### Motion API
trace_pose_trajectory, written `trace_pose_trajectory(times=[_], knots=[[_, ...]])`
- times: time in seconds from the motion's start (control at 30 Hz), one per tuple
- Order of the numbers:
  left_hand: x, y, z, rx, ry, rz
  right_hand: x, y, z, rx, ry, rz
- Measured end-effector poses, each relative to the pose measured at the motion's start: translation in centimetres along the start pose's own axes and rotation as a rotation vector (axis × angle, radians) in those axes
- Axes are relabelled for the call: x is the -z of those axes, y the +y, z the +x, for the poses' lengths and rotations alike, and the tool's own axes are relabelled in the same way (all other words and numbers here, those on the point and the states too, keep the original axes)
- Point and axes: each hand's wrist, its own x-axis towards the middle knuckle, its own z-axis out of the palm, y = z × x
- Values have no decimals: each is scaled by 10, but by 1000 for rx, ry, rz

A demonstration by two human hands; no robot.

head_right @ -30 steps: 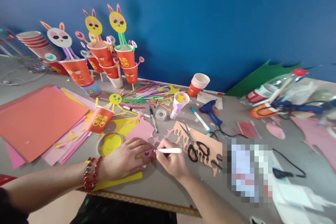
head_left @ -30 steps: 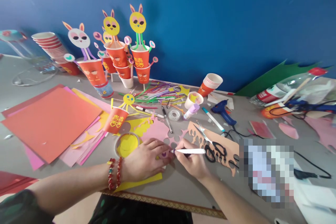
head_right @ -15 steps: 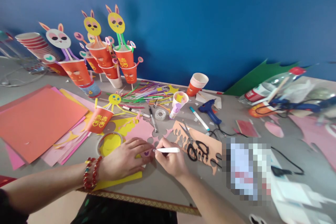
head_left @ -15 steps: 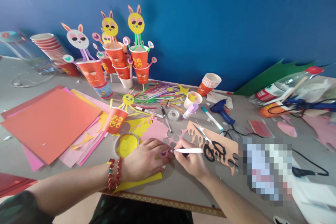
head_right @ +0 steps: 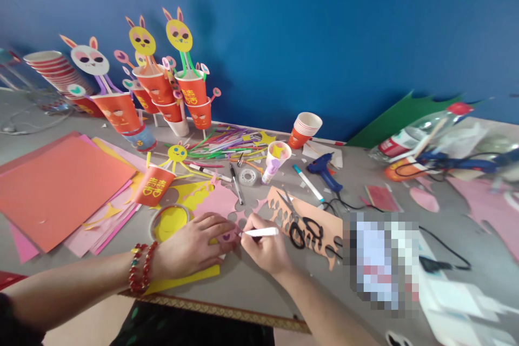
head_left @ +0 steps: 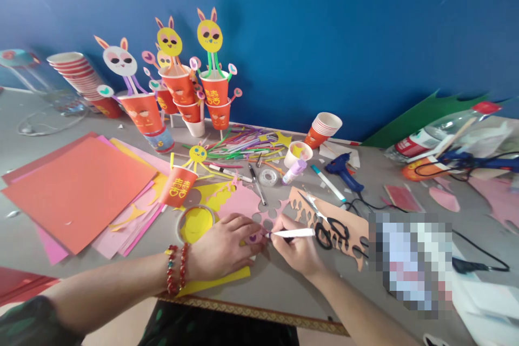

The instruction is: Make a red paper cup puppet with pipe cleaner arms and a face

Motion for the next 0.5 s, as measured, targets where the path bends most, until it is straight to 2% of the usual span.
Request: trace_pose_trajectory(times=[0.27,0.5], knots=[[0,0,0,-9,7,4,0,0,-1,12,100,21],[0,0,0,-3,3,-3,0,-2,-2,3,82,1]])
